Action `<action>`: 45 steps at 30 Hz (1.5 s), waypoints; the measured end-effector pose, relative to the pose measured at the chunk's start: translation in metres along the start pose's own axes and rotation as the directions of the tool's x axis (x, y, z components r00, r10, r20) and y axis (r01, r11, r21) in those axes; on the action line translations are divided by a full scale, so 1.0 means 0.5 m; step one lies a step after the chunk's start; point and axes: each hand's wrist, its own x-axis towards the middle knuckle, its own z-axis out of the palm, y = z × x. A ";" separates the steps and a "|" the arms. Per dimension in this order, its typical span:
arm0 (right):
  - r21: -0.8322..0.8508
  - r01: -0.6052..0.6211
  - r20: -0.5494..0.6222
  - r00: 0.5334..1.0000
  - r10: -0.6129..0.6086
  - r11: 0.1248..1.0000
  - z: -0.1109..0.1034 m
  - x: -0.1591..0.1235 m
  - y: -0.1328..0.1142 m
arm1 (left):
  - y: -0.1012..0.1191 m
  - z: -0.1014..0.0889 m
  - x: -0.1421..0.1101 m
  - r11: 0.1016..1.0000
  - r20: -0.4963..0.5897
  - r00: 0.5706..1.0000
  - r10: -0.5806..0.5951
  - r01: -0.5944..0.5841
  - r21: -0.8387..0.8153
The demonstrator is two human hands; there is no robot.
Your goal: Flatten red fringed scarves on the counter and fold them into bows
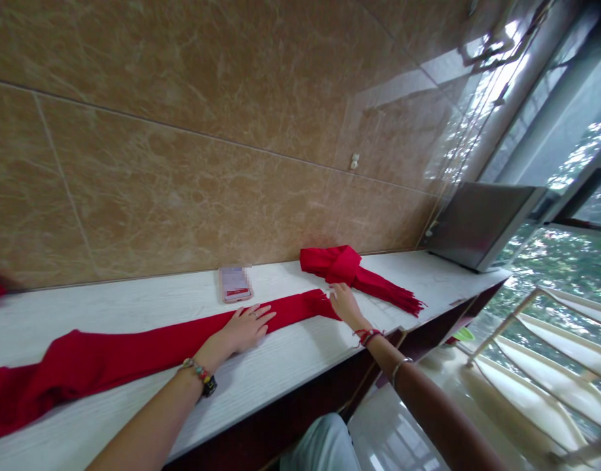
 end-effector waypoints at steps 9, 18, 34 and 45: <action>0.141 0.495 0.079 0.858 -0.508 0.858 0.079 -0.020 -0.121 | -0.005 0.016 -0.001 0.999 -0.052 0.998 -0.035 0.034 -0.025; 0.021 0.144 0.169 0.975 -0.146 0.989 0.067 0.005 0.024 | -0.007 0.018 -0.002 0.998 -0.044 0.998 -0.043 0.041 -0.042; 0.475 0.578 -0.121 0.790 -0.601 0.663 0.075 -0.015 -0.168 | -0.009 -0.053 -0.029 0.984 -0.137 0.975 0.176 -0.172 0.044; 0.604 0.564 -0.069 0.741 -0.669 0.563 0.045 -0.020 -0.144 | -0.012 -0.044 -0.019 0.996 -0.202 0.976 0.078 -0.085 -0.022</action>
